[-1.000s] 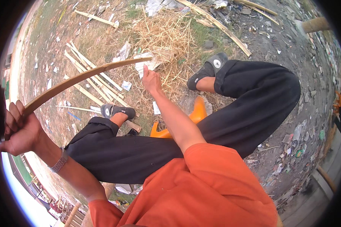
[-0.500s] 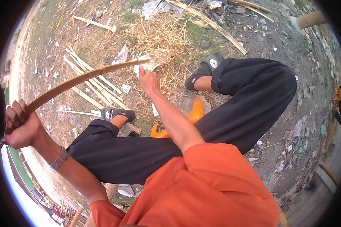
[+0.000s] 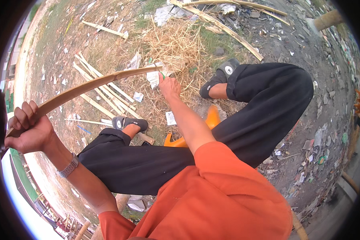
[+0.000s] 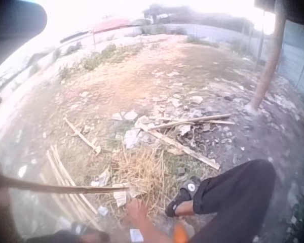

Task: The person sits on a small stool and uses a green utility knife to shave the surface of a long, thin piece of bamboo held in their left hand. They repeatedly scrape along the length of the bamboo to remove the outer layer.

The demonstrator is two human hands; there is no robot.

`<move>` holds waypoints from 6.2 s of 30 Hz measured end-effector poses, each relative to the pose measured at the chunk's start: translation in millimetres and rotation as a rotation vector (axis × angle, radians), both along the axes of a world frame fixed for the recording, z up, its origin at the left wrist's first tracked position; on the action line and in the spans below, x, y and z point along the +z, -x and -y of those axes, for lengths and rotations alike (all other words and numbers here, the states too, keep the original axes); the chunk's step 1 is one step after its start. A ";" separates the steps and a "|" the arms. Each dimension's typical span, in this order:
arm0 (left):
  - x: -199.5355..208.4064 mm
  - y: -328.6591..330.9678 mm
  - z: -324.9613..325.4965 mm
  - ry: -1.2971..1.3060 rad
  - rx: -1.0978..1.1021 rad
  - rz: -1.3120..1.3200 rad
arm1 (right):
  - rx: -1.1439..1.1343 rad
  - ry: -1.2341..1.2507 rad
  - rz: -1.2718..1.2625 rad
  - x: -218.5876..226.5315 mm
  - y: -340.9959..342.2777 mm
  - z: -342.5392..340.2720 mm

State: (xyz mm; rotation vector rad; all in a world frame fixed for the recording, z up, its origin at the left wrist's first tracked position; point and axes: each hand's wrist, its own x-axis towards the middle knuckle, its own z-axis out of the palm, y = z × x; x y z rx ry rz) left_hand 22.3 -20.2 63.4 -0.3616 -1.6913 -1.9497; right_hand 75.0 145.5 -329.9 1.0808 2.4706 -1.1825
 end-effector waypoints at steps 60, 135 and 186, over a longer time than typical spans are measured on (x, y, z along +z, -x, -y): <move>-4.2 26.2 34.1 -0.030 0.044 0.009 | -0.211 0.169 -0.296 45.6 20.4 56.4; -1.9 -1.7 -1.9 0.011 0.100 -0.022 | -0.076 -0.031 0.150 -32.2 -12.0 -4.4; -7.9 31.1 77.4 -0.057 -0.904 0.021 | -0.186 0.237 -0.053 41.0 -2.2 41.8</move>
